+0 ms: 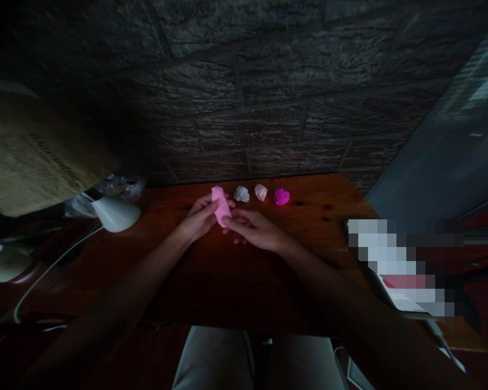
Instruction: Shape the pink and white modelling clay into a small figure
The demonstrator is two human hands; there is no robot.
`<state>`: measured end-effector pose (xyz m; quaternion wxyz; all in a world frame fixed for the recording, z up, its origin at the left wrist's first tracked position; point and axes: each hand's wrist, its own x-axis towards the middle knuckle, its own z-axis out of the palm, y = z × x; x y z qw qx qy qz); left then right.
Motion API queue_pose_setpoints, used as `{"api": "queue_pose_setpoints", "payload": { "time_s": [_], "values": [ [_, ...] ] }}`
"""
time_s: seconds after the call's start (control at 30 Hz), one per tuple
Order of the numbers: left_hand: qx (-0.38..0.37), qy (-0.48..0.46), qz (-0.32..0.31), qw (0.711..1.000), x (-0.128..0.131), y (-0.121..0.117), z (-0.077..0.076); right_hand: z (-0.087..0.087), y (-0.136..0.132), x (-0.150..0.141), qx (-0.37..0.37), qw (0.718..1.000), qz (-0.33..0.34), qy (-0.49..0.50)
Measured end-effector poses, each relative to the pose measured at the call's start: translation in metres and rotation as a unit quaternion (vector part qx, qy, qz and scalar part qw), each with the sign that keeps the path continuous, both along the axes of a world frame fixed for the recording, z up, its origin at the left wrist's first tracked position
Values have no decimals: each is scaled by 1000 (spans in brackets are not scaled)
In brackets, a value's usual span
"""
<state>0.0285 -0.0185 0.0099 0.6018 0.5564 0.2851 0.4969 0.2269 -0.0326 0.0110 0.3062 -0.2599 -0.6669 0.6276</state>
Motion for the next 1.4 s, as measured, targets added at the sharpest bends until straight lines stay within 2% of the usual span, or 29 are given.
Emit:
{"api": "queue_pose_setpoints", "payload": {
  "time_s": [0.23,0.5,0.67,0.77,0.87,1.0,1.13,1.23,1.4],
  "values": [
    [13,20,49,999,8,-1,-2,1,-1,0,34,999,-25,-16],
    [-20,17,-25,999,9,-3,-3,-5,2,0,63,997,-32,-42],
    [-23,38,-18,999,10,-2,-5,-6,4,1,51,997,-35,-40],
    [5,43,19,999,8,0,-4,-4,7,4,50,997,-51,-34],
    [45,58,55,996,4,2,0,-2,12,10,45,991,-118,-32],
    [79,123,53,988,2,2,0,0,17,14,78,978,-194,1],
    [140,190,67,969,6,1,-6,0,16,15,136,974,-177,36],
    [176,218,71,957,9,-1,-7,-3,15,15,149,977,-147,44],
    [178,222,78,955,11,-2,-8,-9,19,16,154,976,-156,12]
  ]
}}
